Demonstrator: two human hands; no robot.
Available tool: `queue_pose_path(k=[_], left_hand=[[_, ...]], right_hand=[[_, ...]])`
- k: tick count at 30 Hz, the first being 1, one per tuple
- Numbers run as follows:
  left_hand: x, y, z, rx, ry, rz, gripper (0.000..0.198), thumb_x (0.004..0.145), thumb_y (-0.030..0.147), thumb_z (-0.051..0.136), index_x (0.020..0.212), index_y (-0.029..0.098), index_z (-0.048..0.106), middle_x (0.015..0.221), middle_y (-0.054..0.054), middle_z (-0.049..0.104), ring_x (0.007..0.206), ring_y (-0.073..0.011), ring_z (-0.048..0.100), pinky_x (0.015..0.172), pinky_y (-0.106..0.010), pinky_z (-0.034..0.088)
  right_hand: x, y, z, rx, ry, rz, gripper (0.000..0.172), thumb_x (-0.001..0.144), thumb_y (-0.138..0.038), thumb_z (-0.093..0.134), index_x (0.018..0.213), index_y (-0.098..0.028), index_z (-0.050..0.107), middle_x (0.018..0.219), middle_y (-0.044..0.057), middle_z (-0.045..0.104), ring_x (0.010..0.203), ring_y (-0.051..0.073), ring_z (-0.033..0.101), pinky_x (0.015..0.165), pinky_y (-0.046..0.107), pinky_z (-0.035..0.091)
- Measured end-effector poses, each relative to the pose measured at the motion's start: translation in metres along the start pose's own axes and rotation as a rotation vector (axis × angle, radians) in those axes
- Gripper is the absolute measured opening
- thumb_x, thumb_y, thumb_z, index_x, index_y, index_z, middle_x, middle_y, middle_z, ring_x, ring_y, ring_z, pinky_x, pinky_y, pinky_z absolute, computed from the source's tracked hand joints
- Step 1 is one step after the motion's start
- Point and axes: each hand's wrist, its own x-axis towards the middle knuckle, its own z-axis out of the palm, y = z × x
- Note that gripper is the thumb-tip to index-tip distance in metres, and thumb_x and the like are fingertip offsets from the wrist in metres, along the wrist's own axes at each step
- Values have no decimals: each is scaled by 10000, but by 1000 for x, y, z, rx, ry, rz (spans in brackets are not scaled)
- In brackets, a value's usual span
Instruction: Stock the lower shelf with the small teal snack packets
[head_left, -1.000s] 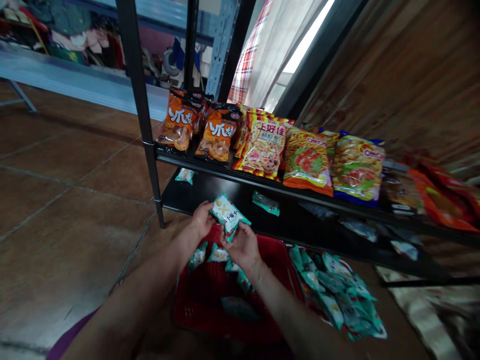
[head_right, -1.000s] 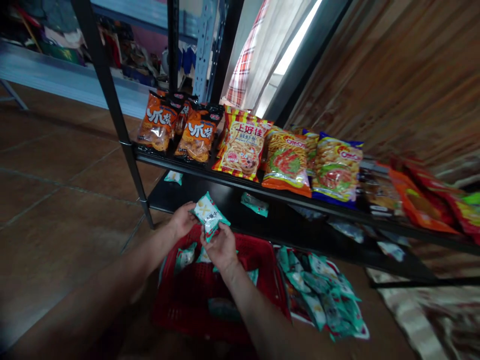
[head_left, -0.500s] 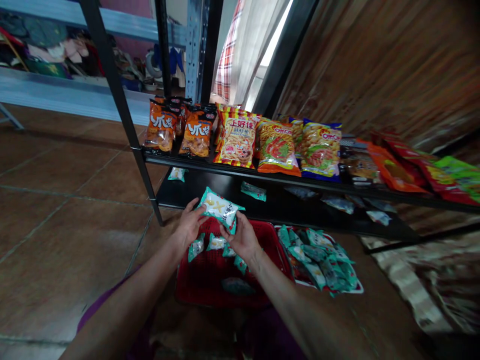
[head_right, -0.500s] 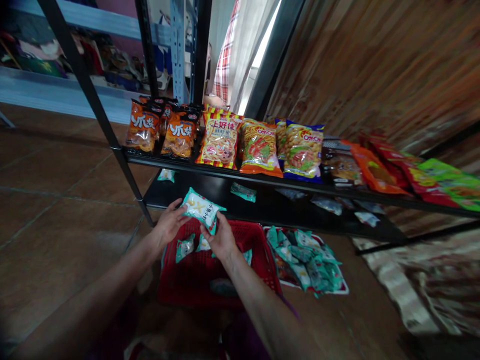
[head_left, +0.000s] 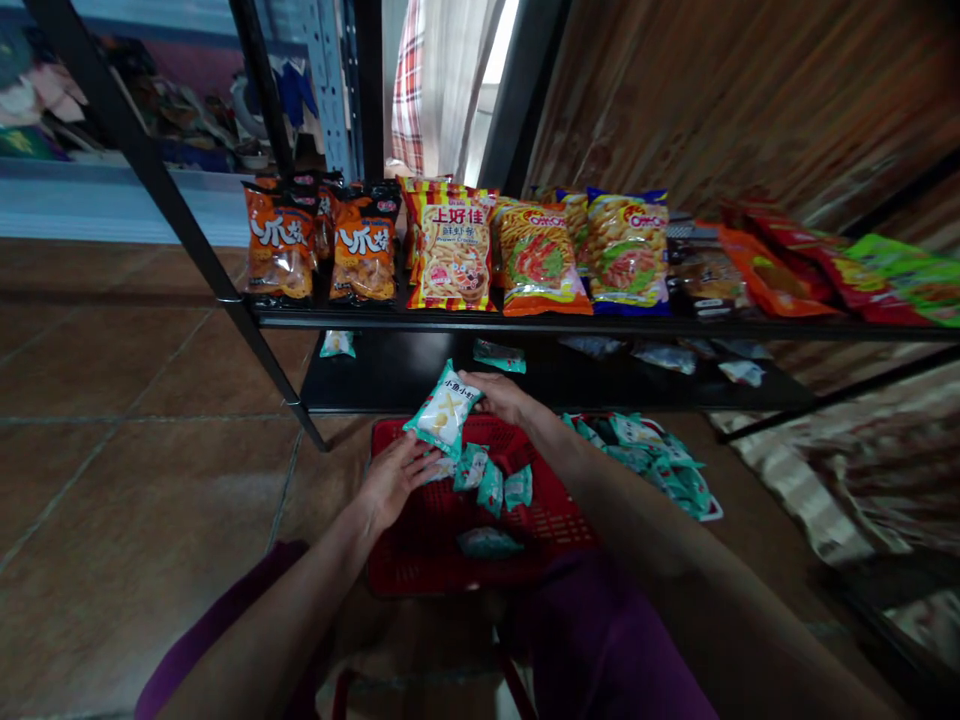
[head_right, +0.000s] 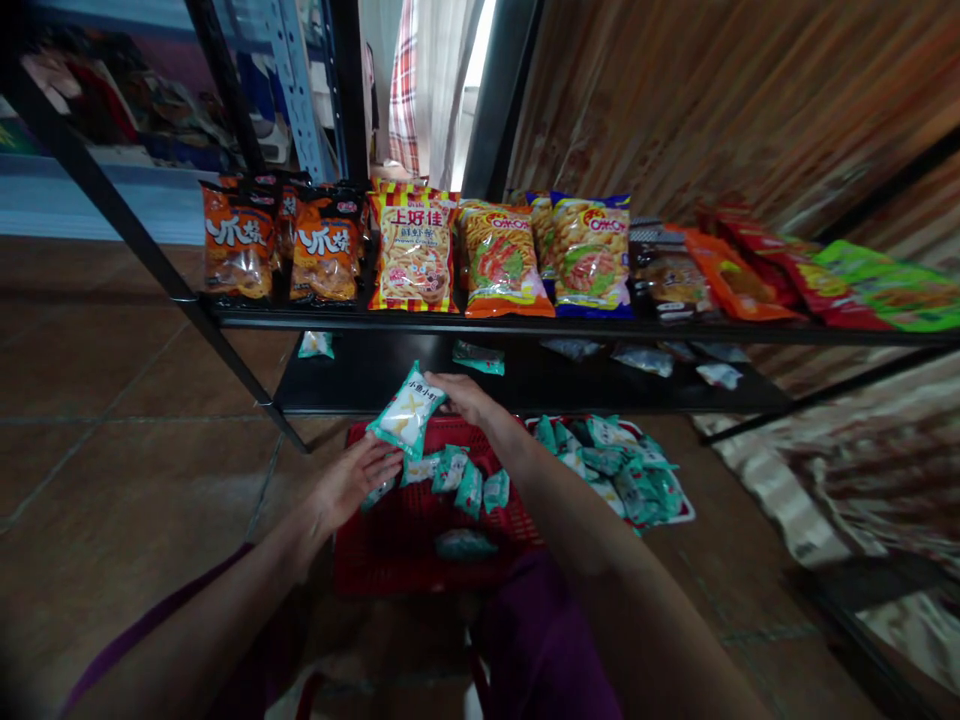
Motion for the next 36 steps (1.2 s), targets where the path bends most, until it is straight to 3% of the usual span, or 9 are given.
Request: queue_pose_path(k=[3, 8, 15, 25, 36], left_hand=[[3, 1, -4, 27, 64, 41, 179, 794, 282, 639, 888, 147, 567, 835, -107, 691, 815, -224, 691, 810, -355, 534], [2, 1, -4, 71, 143, 108, 166, 768, 124, 644, 803, 167, 488, 720, -55, 683, 713, -203, 695, 743, -342, 547], [3, -1, -9, 150, 92, 220, 178, 695, 140, 721, 651, 132, 549, 658, -15, 630, 648, -122, 647, 768, -289, 535], [8, -3, -15, 211, 109, 249, 193, 640, 152, 753, 597, 142, 565, 636, 8, 615, 661, -93, 620, 761, -250, 523], [6, 0, -10, 240, 76, 154, 190, 603, 149, 772, 571, 126, 586, 626, -30, 647, 635, -114, 635, 722, -231, 503]], right_hand=[[6, -2, 2, -56, -97, -2, 329, 649, -439, 750, 843, -176, 705, 801, 42, 710, 666, 123, 618, 538, 203, 471], [13, -3, 10, -107, -196, -13, 380, 641, -475, 743, 867, -171, 709, 827, 45, 710, 706, 128, 620, 578, 217, 473], [24, -8, 13, -113, -255, -153, 361, 614, -432, 759, 819, -138, 720, 803, 37, 710, 707, 122, 611, 699, 249, 464], [26, -21, 33, -171, -102, -181, 293, 536, -357, 802, 722, -144, 726, 639, 20, 693, 583, 116, 585, 580, 233, 444], [35, -28, 44, -271, 8, -180, 168, 540, -265, 770, 633, -144, 699, 558, -1, 650, 529, 109, 549, 509, 219, 403]])
